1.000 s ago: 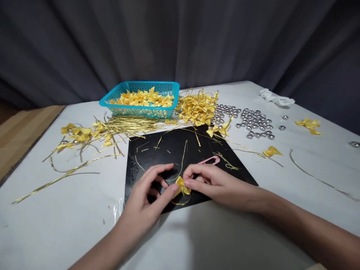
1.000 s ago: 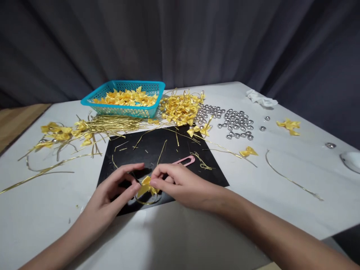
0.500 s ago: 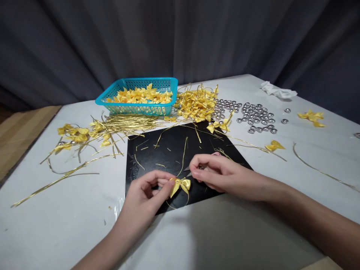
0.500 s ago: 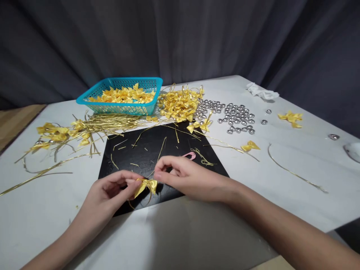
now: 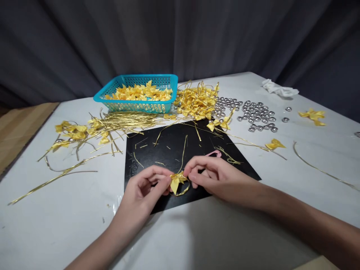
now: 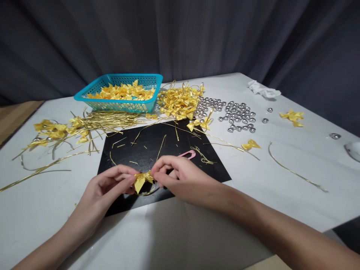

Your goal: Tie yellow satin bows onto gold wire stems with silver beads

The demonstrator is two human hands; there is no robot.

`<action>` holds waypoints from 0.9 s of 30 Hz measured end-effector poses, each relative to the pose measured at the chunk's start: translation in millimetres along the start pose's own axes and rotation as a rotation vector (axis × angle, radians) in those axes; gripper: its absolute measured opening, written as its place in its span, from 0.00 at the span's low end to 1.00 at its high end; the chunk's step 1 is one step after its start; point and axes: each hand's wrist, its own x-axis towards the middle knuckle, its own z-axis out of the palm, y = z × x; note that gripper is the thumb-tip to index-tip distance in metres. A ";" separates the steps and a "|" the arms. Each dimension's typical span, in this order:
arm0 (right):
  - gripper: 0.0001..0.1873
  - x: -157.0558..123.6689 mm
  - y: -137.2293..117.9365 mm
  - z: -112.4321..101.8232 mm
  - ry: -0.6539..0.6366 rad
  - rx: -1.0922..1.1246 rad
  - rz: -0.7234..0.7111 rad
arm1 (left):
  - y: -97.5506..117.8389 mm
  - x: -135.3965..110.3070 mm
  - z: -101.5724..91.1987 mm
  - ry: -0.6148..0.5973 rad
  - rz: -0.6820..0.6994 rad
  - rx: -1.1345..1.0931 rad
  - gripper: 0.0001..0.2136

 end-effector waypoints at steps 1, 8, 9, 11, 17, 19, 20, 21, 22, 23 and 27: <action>0.06 0.1 0.3 0.0 0.044 0.008 -0.007 | -0.6 0.6 -0.6 0.001 -0.001 -0.007 0.04; 0.08 4.2 4.8 1.2 0.009 0.103 0.058 | -3.2 0.3 -2.9 0.010 0.014 -0.034 0.03; 0.08 4.6 4.8 1.7 -0.010 0.113 0.058 | -2.7 -0.3 -2.5 0.008 0.017 -0.032 0.03; 0.08 4.6 4.2 2.8 -0.010 0.118 0.062 | -2.1 -1.3 -1.4 0.011 0.020 -0.017 0.04; 0.05 0.5 1.2 3.9 0.072 0.001 0.012 | -6.6 -2.2 0.9 0.013 0.024 0.091 0.06; 0.06 -0.4 1.6 2.9 0.093 -0.059 -0.024 | -8.0 -3.0 0.9 -0.006 0.026 0.101 0.06; 0.06 -0.5 2.1 2.6 0.100 -0.087 -0.042 | -8.2 -3.3 0.9 -0.017 0.026 0.100 0.06; 0.06 -0.5 2.8 2.5 0.108 -0.119 -0.059 | -7.9 -3.5 1.0 -0.026 0.022 0.095 0.06; 0.06 -0.2 3.5 2.9 0.124 -0.152 -0.082 | -7.2 -3.4 1.2 -0.028 0.013 0.084 0.06; 0.06 0.2 4.2 3.5 0.146 -0.180 -0.108 | -6.2 -3.1 1.4 -0.024 -0.003 0.068 0.06; 0.05 2.1 5.8 7.9 0.249 -0.208 -0.221 | -1.7 -0.8 2.4 0.029 -0.055 -0.009 0.06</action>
